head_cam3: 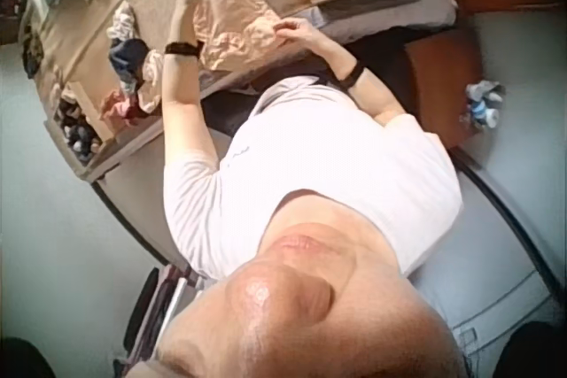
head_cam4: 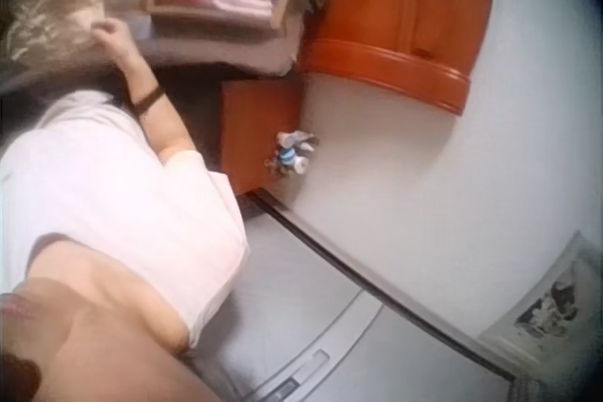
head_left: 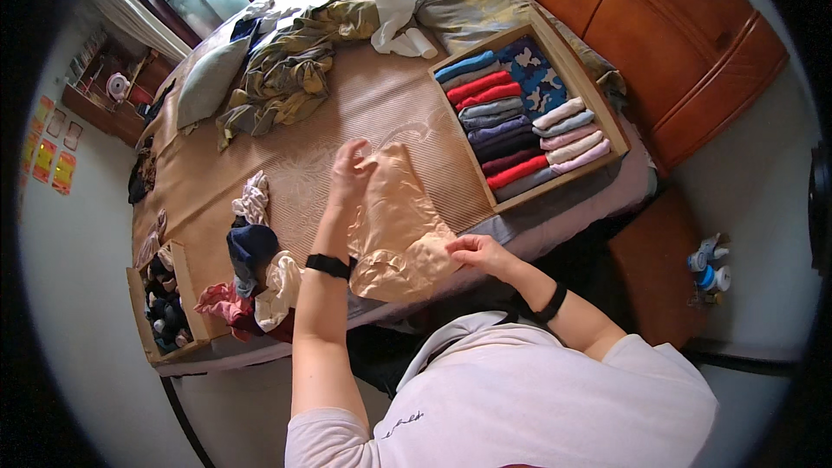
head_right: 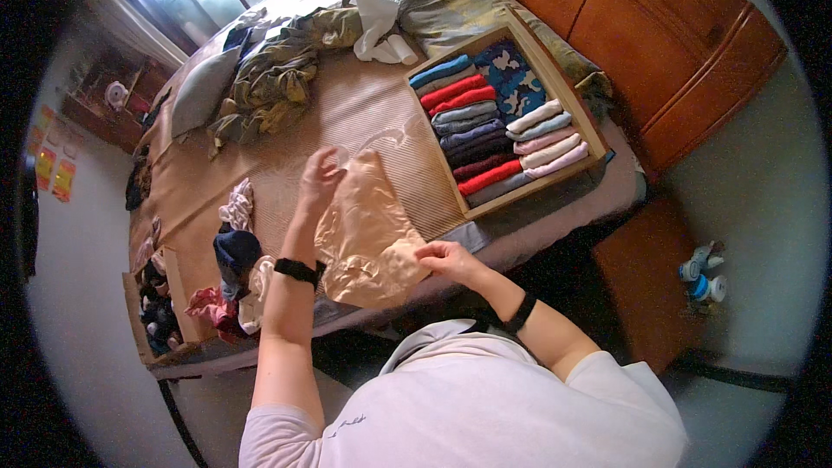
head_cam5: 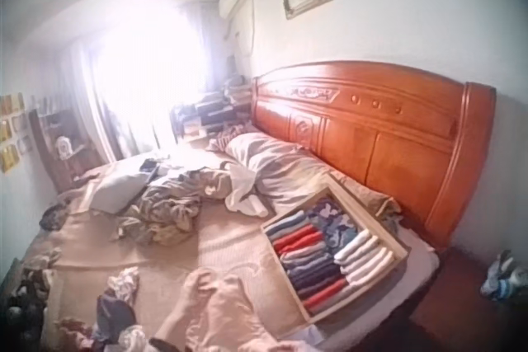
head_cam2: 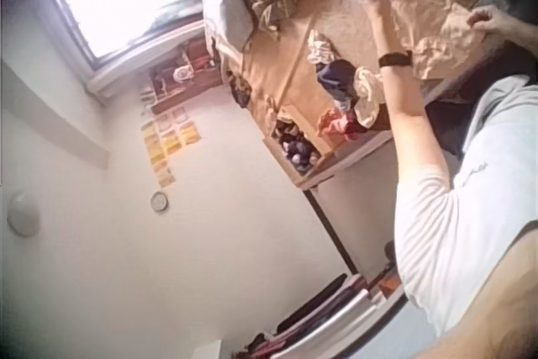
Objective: The person folds several pieces of clothing, including a pink item, a grey item, and a beige item, on a bed. Each item is smoothed out, folded into a compact shape, and then placed into a wooden drawer organizer that already contains other folded clothes.
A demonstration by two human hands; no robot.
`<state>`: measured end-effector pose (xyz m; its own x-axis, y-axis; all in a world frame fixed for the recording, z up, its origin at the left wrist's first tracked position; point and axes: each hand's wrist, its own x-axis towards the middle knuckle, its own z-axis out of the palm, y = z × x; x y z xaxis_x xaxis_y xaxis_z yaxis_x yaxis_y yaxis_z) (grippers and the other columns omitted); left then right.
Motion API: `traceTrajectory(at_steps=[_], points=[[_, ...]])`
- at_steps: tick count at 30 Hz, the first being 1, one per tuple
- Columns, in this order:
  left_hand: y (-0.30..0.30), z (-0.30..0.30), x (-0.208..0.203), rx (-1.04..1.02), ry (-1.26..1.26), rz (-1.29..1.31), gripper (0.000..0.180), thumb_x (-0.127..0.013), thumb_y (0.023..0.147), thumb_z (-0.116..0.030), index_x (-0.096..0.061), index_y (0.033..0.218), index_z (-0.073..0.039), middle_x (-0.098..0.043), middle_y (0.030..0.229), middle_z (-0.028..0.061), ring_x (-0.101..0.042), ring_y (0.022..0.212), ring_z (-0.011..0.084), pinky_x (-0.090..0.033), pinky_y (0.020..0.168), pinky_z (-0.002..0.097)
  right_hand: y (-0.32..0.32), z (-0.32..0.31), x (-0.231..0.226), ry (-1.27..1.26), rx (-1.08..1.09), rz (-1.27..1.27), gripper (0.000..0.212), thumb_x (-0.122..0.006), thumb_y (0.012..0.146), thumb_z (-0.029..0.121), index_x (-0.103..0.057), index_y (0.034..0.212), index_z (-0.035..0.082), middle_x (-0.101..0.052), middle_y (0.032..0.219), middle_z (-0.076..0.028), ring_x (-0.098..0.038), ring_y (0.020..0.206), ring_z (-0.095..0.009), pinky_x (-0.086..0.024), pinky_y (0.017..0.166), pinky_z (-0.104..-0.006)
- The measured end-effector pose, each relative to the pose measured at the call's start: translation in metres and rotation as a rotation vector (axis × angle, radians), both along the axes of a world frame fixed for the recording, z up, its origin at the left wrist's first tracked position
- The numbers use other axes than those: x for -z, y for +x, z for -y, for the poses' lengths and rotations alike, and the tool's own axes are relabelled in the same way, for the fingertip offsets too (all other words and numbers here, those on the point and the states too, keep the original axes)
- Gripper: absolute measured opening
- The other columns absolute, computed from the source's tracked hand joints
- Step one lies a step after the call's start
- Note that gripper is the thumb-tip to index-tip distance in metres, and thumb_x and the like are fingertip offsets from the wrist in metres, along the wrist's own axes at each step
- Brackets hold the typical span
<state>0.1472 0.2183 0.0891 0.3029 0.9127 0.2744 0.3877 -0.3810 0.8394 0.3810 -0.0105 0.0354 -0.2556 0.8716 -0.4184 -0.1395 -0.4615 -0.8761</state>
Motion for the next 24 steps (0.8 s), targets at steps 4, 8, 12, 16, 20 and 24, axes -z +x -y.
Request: traceTrajectory(at_steps=[4,8,12,16,20,24], points=[[-0.009,0.069,0.054,0.173,0.070,-0.248,0.052,-0.076,0.080,-0.012,-0.055,0.128,-0.009,-0.052,0.136,0.0153,-0.057,0.118,0.0294,-0.050,0.095,0.0407,0.015,0.013,0.026,0.007,0.097,0.093,0.032,-0.063,0.089,0.011,-0.064,0.119,0.001,-0.067,0.102,-0.002,-0.061,0.084,-0.009,-0.050,0.074,-0.0230],[-0.046,0.177,0.051,0.149,0.035,-0.511,0.066,-0.079,0.075,-0.019,-0.052,0.134,-0.015,-0.039,0.149,0.0174,-0.040,0.135,0.0373,-0.036,0.109,0.0485,0.038,0.023,0.031,0.257,0.004,0.274,0.039,-0.055,0.085,-0.006,-0.060,0.123,-0.001,-0.066,0.105,-0.005,-0.064,0.094,-0.013,-0.051,0.084,-0.0259],[-0.083,0.251,0.066,0.137,0.078,-0.702,0.075,-0.080,0.070,-0.018,-0.049,0.139,-0.019,-0.031,0.154,0.0147,-0.028,0.142,0.0357,-0.027,0.114,0.0492,0.043,0.013,0.003,0.815,-0.117,0.964,0.043,-0.061,0.077,-0.005,-0.067,0.115,0.015,-0.062,0.119,-0.009,-0.061,0.108,-0.028,-0.052,0.091,-0.0357],[-0.090,0.255,0.083,0.097,0.172,-0.753,0.079,-0.081,0.067,-0.018,-0.048,0.139,-0.023,-0.033,0.153,0.0107,-0.030,0.141,0.0320,-0.028,0.113,0.0474,0.034,-0.011,0.011,1.149,-0.220,1.117,0.032,-0.065,0.079,0.004,-0.070,0.107,0.018,-0.060,0.126,-0.007,-0.057,0.117,-0.027,-0.051,0.095,-0.0381],[-0.083,0.241,0.079,0.053,0.277,-0.614,0.060,-0.080,0.068,-0.020,-0.061,0.125,-0.024,-0.047,0.142,0.0062,-0.042,0.133,0.0290,-0.035,0.108,0.0434,0.028,-0.028,0.009,1.255,-0.368,1.065,0.022,-0.069,0.081,0.012,-0.071,0.101,0.021,-0.063,0.126,-0.004,-0.057,0.119,-0.022,-0.051,0.095,-0.0367],[-0.086,0.236,0.083,0.037,0.353,-0.507,0.026,-0.075,0.077,-0.019,-0.070,0.103,-0.019,-0.063,0.123,0.0028,-0.054,0.122,0.0271,-0.044,0.101,0.0413,0.037,-0.027,0.009,1.230,-0.458,0.991,0.014,-0.069,0.083,0.014,-0.071,0.095,0.020,-0.067,0.122,0.000,-0.060,0.117,-0.020,-0.050,0.096,-0.0361]])
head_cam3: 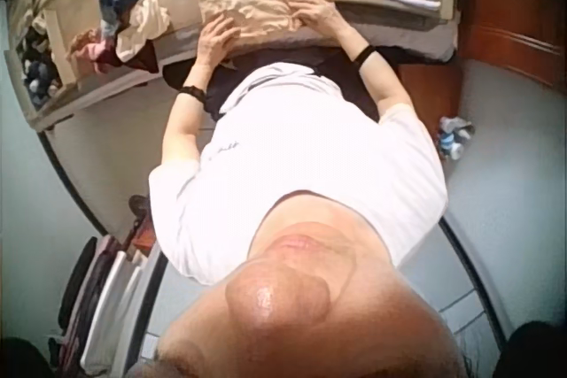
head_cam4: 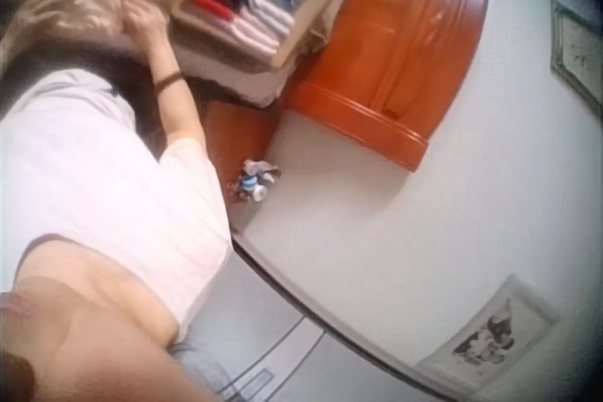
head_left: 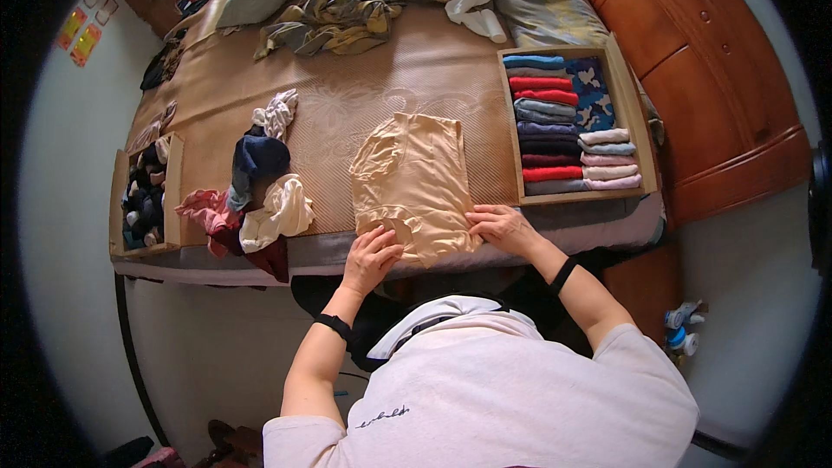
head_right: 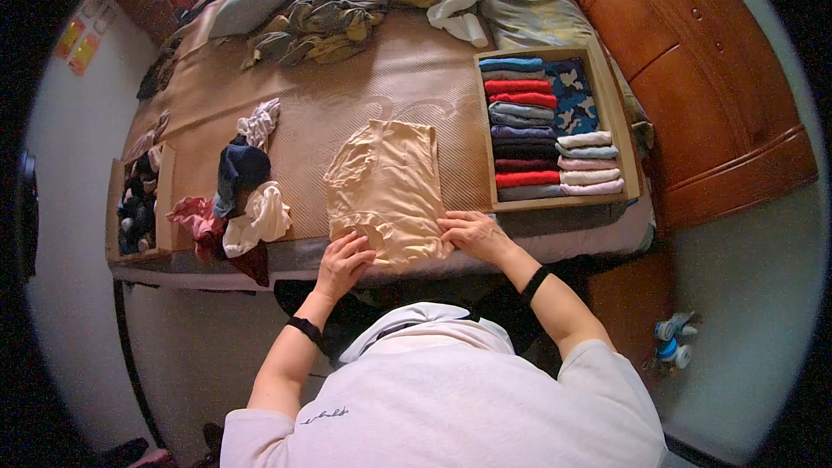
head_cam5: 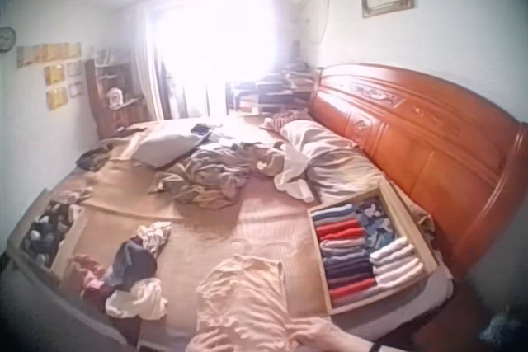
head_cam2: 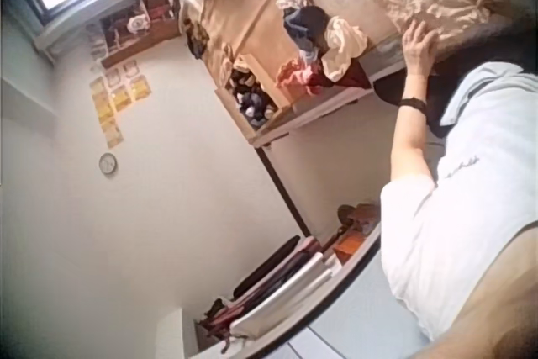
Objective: The person folds several pieces of clothing, including a pink item, a grey item, and a beige item, on a bed. Each item is smoothed out, folded into a compact shape, and then placed into a wooden drawer organizer that already contains other folded clothes.
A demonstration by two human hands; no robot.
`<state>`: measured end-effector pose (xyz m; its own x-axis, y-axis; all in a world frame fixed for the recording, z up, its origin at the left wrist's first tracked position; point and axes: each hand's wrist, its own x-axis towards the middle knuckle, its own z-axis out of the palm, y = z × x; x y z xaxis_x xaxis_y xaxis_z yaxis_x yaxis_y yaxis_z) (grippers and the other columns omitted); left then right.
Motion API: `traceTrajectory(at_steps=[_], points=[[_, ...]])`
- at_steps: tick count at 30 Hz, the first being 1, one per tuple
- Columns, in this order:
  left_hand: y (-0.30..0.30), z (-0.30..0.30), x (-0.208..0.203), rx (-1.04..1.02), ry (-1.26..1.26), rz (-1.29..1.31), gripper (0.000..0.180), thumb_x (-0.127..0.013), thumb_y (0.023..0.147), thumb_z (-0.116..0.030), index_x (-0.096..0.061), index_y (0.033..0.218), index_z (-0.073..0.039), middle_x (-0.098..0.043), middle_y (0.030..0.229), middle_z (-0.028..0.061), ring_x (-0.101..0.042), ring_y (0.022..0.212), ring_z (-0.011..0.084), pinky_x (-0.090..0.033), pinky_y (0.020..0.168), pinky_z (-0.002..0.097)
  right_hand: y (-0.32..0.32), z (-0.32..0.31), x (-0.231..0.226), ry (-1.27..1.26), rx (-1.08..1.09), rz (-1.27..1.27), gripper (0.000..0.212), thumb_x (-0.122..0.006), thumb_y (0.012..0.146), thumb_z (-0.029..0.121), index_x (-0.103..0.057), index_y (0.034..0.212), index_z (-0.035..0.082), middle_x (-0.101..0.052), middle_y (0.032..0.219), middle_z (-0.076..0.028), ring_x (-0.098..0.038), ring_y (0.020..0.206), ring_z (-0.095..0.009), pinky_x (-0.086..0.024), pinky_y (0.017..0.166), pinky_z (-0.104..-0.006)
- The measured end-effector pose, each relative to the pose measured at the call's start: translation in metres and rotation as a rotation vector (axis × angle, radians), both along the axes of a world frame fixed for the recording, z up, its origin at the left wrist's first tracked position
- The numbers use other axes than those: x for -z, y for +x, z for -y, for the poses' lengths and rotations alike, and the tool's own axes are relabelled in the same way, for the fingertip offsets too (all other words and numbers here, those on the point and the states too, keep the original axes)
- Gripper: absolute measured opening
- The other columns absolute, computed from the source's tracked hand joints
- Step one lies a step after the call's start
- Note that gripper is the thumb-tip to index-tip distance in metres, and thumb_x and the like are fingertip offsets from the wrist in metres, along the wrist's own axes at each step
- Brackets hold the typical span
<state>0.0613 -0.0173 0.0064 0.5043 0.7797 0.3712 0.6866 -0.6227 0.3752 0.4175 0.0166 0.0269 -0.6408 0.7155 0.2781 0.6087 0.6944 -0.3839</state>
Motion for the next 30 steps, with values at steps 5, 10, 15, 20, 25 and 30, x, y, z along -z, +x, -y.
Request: traceTrajectory(at_steps=[5,10,15,20,25,30], points=[[-0.009,0.003,-0.005,0.058,-0.097,0.077,0.015,-0.073,0.081,-0.015,-0.070,0.095,-0.012,-0.068,0.114,0.0039,-0.060,0.115,0.0267,-0.048,0.097,0.0406,0.014,0.012,-0.001,-0.089,-0.018,-0.018,0.010,-0.069,0.084,0.016,-0.071,0.093,0.019,-0.068,0.119,0.001,-0.061,0.115,-0.019,-0.050,0.096,-0.0373],[-0.011,-0.019,-0.030,-0.033,-0.534,0.143,0.011,-0.069,0.086,-0.015,-0.070,0.094,-0.007,-0.071,0.094,0.0107,-0.068,0.093,0.0293,-0.053,0.079,0.0362,0.019,-0.008,0.015,-0.674,0.169,-0.266,0.011,-0.063,0.089,0.013,-0.071,0.097,0.012,-0.070,0.097,0.001,-0.064,0.090,-0.013,-0.050,0.080,-0.0276],[-0.017,-0.080,-0.024,-0.424,-1.247,0.673,0.028,-0.058,0.098,-0.028,-0.067,0.107,-0.003,-0.065,0.085,-0.0012,-0.055,0.074,0.0098,-0.046,0.067,0.0255,-0.014,-0.061,-0.005,-1.349,0.691,-0.521,0.029,-0.061,0.095,0.036,-0.066,0.087,0.008,-0.059,0.072,0.004,-0.049,0.063,-0.003,-0.040,0.058,-0.0207],[-0.019,-0.068,0.014,-0.402,-0.946,0.678,0.030,-0.063,0.094,-0.029,-0.066,0.111,-0.004,-0.068,0.089,0.0022,-0.062,0.085,0.0125,-0.050,0.075,0.0268,-0.031,-0.054,0.027,-0.982,0.646,-0.666,0.041,-0.062,0.093,0.044,-0.065,0.092,0.003,-0.062,0.076,0.001,-0.056,0.069,-0.011,-0.045,0.063,-0.0271],[0.000,-0.039,-0.003,-0.506,-0.616,0.404,0.023,-0.070,0.086,-0.023,-0.067,0.097,-0.003,-0.068,0.084,0.0069,-0.064,0.078,0.0139,-0.051,0.073,0.0300,-0.053,-0.035,0.022,-0.539,0.733,-0.401,0.036,-0.065,0.090,0.035,-0.063,0.097,-0.001,-0.065,0.085,-0.004,-0.060,0.078,-0.015,-0.048,0.072,-0.0322],[0.020,-0.050,-0.015,-0.571,-0.641,0.535,0.029,-0.072,0.083,-0.030,-0.065,0.096,-0.004,-0.069,0.087,0.0118,-0.068,0.081,0.0232,-0.053,0.073,0.0338,-0.072,-0.048,0.043,-0.477,0.685,-0.911,0.018,-0.063,0.093,0.020,-0.061,0.096,0.002,-0.062,0.077,-0.001,-0.054,0.067,-0.007,-0.045,0.059,-0.0261]])
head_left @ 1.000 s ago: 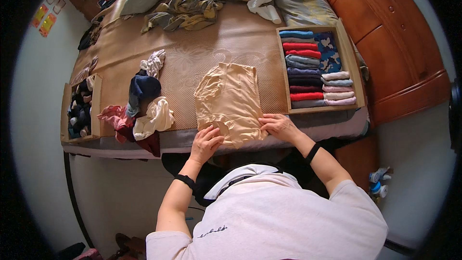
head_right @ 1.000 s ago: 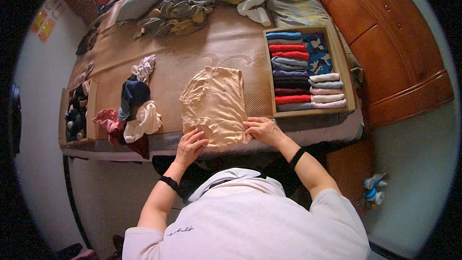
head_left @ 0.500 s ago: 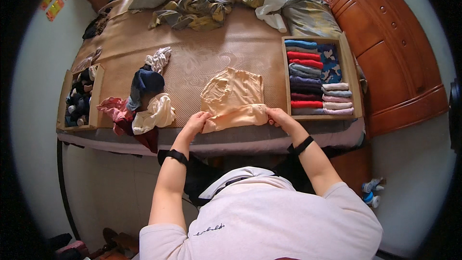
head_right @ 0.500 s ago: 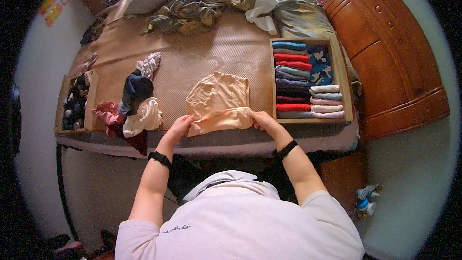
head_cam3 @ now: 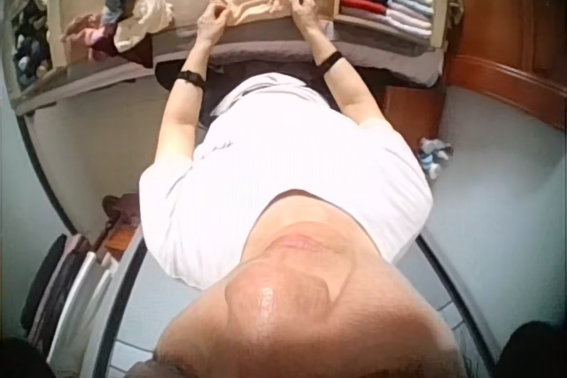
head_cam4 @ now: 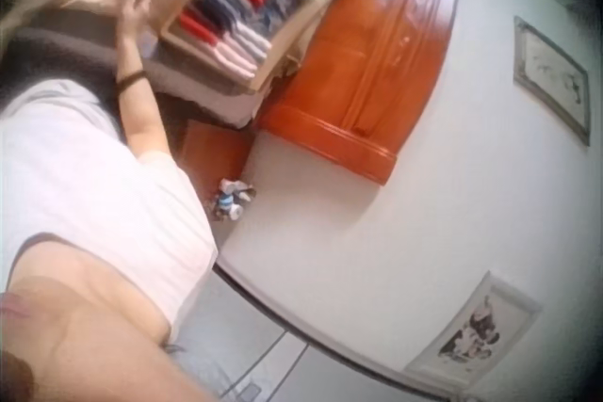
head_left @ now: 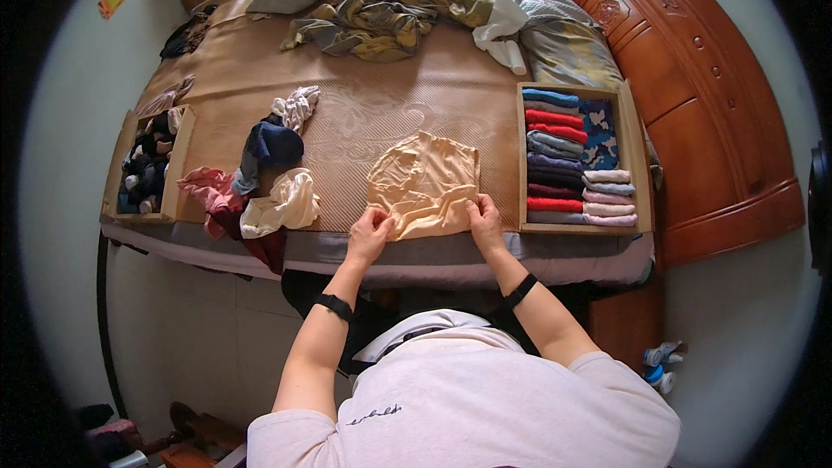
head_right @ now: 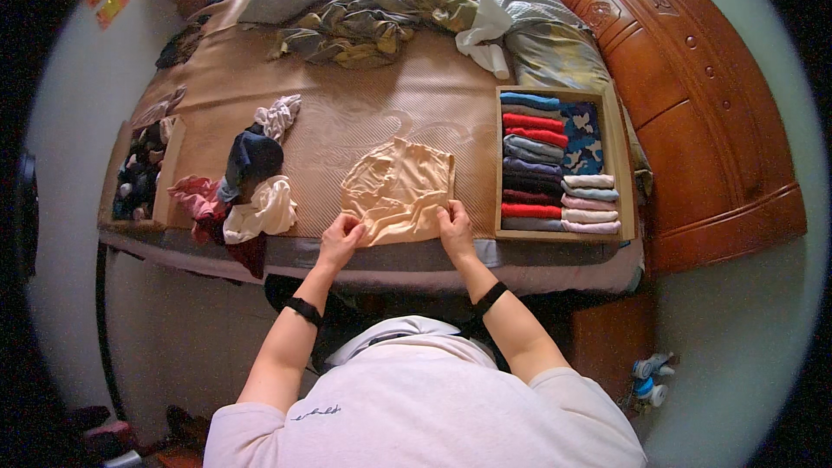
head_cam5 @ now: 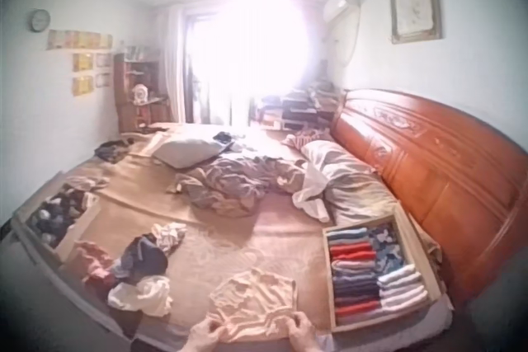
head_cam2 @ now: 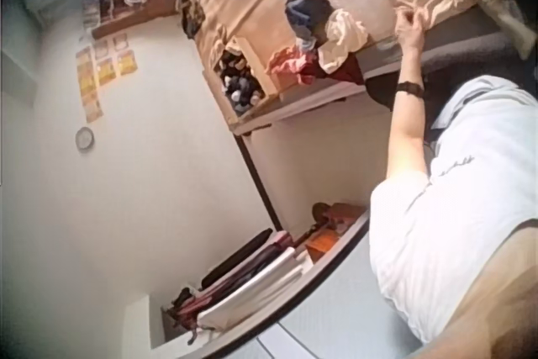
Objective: The person folds several pieces of clothing, including a pink item, a grey item, and a beige item, on a bed. Each item is smoothed out, folded into a compact shape, and then placed into a wooden drawer organizer that already contains other folded clothes.
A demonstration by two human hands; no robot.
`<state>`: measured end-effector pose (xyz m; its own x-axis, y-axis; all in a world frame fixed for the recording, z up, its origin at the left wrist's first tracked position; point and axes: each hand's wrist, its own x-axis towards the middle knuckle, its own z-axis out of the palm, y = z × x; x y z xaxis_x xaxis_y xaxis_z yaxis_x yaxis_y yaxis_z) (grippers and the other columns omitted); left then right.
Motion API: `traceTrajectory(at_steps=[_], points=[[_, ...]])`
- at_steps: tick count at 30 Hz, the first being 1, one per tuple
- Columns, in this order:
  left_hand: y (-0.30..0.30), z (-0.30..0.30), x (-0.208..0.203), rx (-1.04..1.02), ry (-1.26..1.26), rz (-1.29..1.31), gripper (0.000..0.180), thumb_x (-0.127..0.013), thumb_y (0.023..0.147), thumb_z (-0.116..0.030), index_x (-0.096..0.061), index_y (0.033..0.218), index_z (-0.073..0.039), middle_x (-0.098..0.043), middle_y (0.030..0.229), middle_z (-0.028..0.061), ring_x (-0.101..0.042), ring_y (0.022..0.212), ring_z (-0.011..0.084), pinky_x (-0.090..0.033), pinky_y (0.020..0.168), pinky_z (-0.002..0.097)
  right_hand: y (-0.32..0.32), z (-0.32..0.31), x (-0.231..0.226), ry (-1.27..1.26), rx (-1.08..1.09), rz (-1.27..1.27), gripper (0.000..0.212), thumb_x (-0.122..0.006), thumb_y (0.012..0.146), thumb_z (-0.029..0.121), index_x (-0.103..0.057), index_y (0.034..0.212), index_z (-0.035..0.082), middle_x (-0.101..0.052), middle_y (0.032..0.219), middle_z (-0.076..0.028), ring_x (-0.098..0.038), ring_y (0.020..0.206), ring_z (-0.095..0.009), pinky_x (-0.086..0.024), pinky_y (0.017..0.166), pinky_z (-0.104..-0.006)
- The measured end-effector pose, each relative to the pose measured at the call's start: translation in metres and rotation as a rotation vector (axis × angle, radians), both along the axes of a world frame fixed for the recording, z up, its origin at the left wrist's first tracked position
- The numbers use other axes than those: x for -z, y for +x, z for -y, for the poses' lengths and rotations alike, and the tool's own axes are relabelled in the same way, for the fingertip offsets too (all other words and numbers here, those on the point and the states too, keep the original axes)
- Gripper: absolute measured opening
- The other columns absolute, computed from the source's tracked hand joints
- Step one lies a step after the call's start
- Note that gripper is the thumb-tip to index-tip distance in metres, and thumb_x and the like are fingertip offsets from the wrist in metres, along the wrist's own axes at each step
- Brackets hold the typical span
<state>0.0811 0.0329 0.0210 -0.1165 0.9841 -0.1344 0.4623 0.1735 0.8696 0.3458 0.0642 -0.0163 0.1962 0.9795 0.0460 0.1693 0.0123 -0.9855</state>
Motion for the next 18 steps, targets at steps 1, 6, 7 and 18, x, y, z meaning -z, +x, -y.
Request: traceTrajectory(at_steps=[1,6,7,18], points=[[0.005,-0.004,-0.003,0.000,-0.003,-0.023,0.032,-0.072,0.083,-0.032,-0.065,0.098,-0.005,-0.069,0.089,0.0122,-0.068,0.083,0.0243,-0.053,0.074,0.0345,0.001,-0.004,0.003,-0.010,0.025,0.043,0.020,-0.063,0.092,0.021,-0.061,0.095,0.001,-0.063,0.077,-0.003,-0.057,0.068,-0.009,-0.046,0.061,-0.0277],[0.017,-0.022,-0.008,0.102,-0.151,-0.425,0.040,-0.067,0.088,-0.041,-0.063,0.106,-0.005,-0.070,0.096,0.0100,-0.069,0.089,0.0237,-0.053,0.078,0.0349,-0.006,-0.002,-0.032,-0.090,-0.028,0.428,0.030,-0.058,0.095,0.032,-0.064,0.098,0.002,-0.068,0.089,-0.020,-0.066,0.083,-0.035,-0.050,0.072,-0.0418],[0.015,-0.023,-0.003,0.072,-0.061,-0.257,0.038,-0.066,0.089,-0.040,-0.063,0.105,-0.006,-0.070,0.094,0.0104,-0.068,0.087,0.0233,-0.053,0.076,0.0346,-0.006,-0.003,-0.032,-0.065,-0.023,0.433,0.030,-0.057,0.095,0.032,-0.064,0.098,0.003,-0.068,0.089,-0.019,-0.066,0.083,-0.036,-0.050,0.072,-0.0418],[0.007,-0.007,0.007,-0.068,0.119,-0.045,0.032,-0.063,0.091,-0.041,-0.065,0.108,-0.013,-0.071,0.086,0.0138,-0.070,0.083,0.0316,-0.053,0.071,0.0408,0.005,-0.006,-0.015,-0.030,0.064,0.661,0.040,-0.052,0.097,0.045,-0.058,0.108,0.007,-0.066,0.084,-0.021,-0.065,0.082,-0.041,-0.048,0.071,-0.0522]])
